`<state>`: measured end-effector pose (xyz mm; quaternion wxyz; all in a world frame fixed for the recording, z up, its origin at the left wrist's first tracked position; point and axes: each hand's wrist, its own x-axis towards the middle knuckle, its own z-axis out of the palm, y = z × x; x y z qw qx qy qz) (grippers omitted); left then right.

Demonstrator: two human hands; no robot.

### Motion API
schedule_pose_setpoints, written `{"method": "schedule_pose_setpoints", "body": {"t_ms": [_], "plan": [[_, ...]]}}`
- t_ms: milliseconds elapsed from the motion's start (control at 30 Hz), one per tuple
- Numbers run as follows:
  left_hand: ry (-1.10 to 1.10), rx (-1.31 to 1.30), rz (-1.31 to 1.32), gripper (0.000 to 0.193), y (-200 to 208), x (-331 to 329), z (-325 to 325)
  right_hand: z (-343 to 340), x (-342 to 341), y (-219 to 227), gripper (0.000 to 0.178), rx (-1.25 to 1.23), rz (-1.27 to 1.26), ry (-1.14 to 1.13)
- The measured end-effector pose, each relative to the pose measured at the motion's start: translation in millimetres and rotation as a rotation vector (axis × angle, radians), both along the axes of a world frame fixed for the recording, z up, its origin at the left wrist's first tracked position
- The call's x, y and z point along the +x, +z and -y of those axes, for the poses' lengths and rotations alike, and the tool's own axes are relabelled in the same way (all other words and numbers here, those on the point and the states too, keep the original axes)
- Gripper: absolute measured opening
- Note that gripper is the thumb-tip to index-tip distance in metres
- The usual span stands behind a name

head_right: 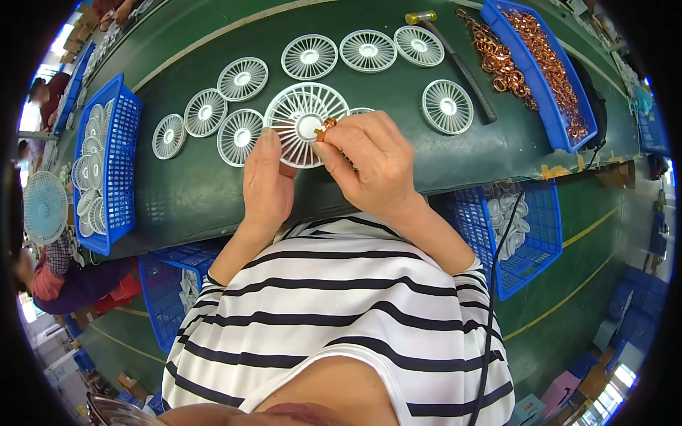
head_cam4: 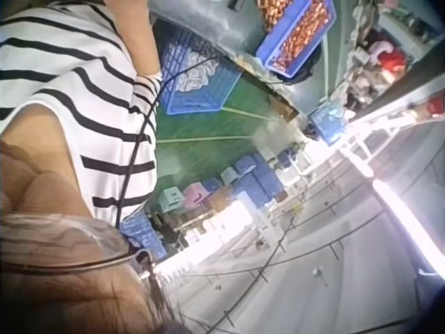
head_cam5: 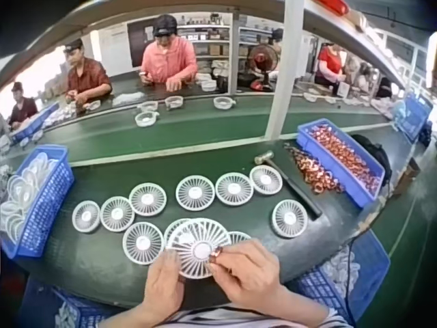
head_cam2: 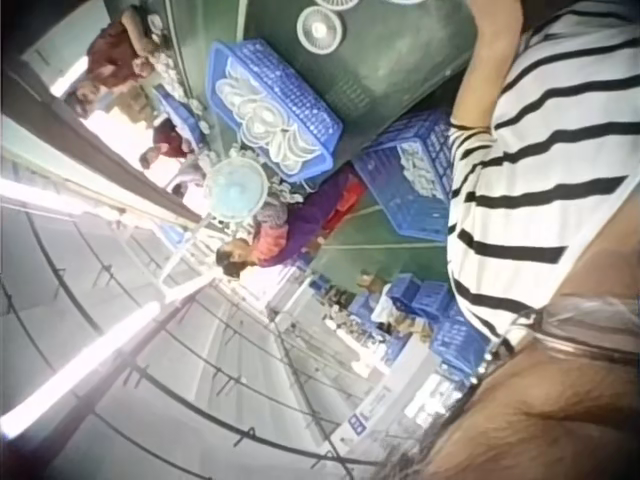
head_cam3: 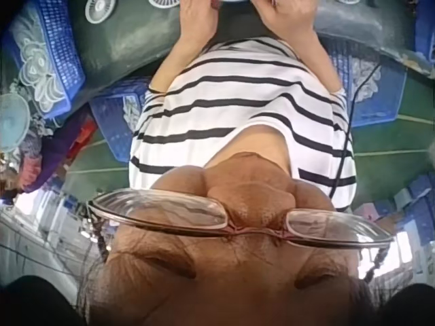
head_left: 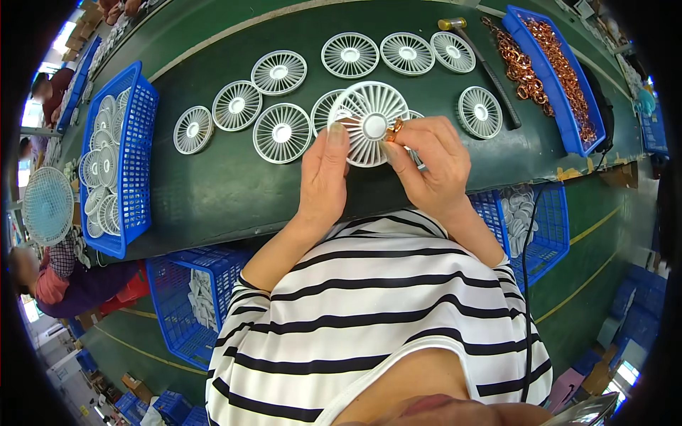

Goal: Assembling small electronic components by placing a central hub into a fan-shaped plastic cover and securing it with a mallet on an assembly line.

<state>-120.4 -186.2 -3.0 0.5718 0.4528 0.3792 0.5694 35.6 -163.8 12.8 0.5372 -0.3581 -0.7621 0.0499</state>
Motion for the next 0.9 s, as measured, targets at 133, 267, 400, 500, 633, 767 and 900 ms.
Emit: {"method": "schedule_pose_setpoints", "body": {"t_ms": [133,267,400,500,633,767,900], "plan": [[0.046,-0.028,0.007,0.042,-4.5,2.2,0.0,0.2,1.5,2.0,0.017,-0.017,-0.020,0.009],[0.095,0.119,-0.138,0.038,-6.3,10.0,4.0,-1.9,-1.2,-0.4,0.016,-0.013,0.016,0.023],[0.039,0.200,-0.074,0.038,-12.4,13.5,5.9,-0.5,-5.0,-5.0,0.011,-0.093,0.130,-0.039],[0.040,0.168,-0.112,0.038,-14.7,12.8,5.0,3.6,-6.9,-11.2,0.015,-0.133,0.103,-0.096],[-0.041,0.028,0.101,0.047,3.4,13.8,4.4,3.7,-1.1,-7.3,0.025,-0.016,0.124,-0.176],[-0.316,-0.070,0.212,0.062,10.5,-5.6,7.4,1.6,21.2,3.1,0.023,-0.054,0.259,0.129],[-0.238,-0.174,0.223,0.051,1.8,-4.0,18.1,-1.4,29.9,2.6,0.027,-0.226,0.219,0.406]]}}
